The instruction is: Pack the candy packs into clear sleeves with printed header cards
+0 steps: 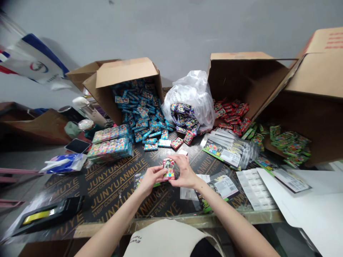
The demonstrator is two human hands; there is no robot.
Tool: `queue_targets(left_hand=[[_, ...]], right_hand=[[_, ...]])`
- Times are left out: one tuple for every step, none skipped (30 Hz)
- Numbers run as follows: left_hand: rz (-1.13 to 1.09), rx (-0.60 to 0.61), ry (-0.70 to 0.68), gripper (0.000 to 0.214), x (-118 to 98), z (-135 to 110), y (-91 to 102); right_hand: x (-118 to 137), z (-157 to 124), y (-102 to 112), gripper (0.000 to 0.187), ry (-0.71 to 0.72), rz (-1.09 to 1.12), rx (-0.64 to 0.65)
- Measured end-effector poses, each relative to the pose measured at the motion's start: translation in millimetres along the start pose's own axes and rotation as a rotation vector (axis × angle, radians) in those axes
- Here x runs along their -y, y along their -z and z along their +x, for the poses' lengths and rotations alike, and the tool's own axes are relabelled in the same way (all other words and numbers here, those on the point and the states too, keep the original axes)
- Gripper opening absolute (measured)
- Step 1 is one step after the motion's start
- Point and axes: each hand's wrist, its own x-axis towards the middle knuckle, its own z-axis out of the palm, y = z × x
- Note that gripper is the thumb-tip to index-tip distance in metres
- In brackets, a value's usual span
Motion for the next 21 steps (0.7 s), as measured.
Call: queue_targets(left_hand=[[0.166,-0.035,-0.112,0.049,1.8,-0.2,7.5],[0.366,-0.068,-0.233,0.057,4.4,0.0,15.7],[0.576,-0.085,-0.339,0.068,7.6,0.4,23.9],[0.764,-0.079,-0.407,0.080,11.3,0.8,31.3],[0.917,-0.052,-0.442,0.090,15.2,1.2,37.4],[1.026,-0.021,-0.453,0.095,19.0,1.3,42.0],[1.091,0.003,-0.455,0.096,22.3,1.2,45.2],[1.119,0.012,-0.460,0.095,25.0,0.7,47.2],[1.121,0.006,-0.470,0.093,26.7,0.0,48.2],[1.108,-0.003,-0.482,0.092,27.5,-0.8,48.7],[1.089,-0.005,-0.493,0.092,27.5,-1.9,48.9],[1.071,0.004,-0.501,0.093,26.7,-3.0,48.9],[1.056,0.027,-0.509,0.094,25.3,-4.1,48.8],[1.044,0.056,-0.515,0.095,23.7,-5.2,48.6],[1.034,0.081,-0.517,0.096,22.0,-6.3,48.4],[1.025,0.091,-0.517,0.097,20.4,-7.3,48.3],[1.017,0.081,-0.512,0.097,19.4,-8.2,48.2],[1.010,0.055,-0.504,0.096,19.0,-8.8,48.3],[1.006,0.022,-0.495,0.095,19.6,-9.1,48.7],[1.006,-0.007,-0.490,0.095,21.1,-9.0,49.2],[1.012,-0.026,-0.489,0.094,23.2,-8.5,49.9]], right_hand=[[-3.7,-1.6,0.2,0.072,-0.025,-0.031,-0.018],[-8.5,-3.5,0.1,0.070,-0.045,-0.068,-0.031],[-13.9,-5.7,-0.5,0.068,-0.059,-0.109,-0.039],[-19.6,-8.1,-1.7,0.067,-0.070,-0.152,-0.041],[-25.0,-10.5,-3.6,0.067,-0.081,-0.195,-0.041],[-29.8,-12.9,-5.7,0.068,-0.096,-0.235,-0.043],[-33.8,-15.1,-8.0,0.069,-0.117,-0.271,-0.047],[-36.8,-17.0,-9.9,0.070,-0.144,-0.299,-0.055],[-38.9,-18.7,-11.3,0.071,-0.170,-0.314,-0.060],[-40.1,-19.9,-12.0,0.073,-0.182,-0.308,-0.049],[-40.7,-20.6,-11.9,0.076,-0.172,-0.277,-0.019],[-40.8,-20.9,-11.1,0.080,-0.142,-0.222,0.028],[-40.7,-20.6,-9.8,0.082,-0.101,-0.153,0.086],[-40.4,-19.9,-8.4,0.085,-0.058,-0.082,0.141],[-39.9,-19.0,-7.2,0.087,-0.023,-0.023,0.186],[-39.0,-18.1,-6.4,0.088,-0.009,0.014,0.199],[-37.6,-17.3,-6.4,0.089,-0.021,0.026,0.172],[-35.5,-17.0,-7.2,0.088,-0.054,0.021,0.113],[-32.7,-17.3,-8.9,0.085,-0.094,0.009,0.041],[-29.1,-18.2,-11.1,0.079,-0.125,-0.001,-0.020],[-25.1,-19.8,-13.5,0.071,-0.139,-0.002,-0.053]])
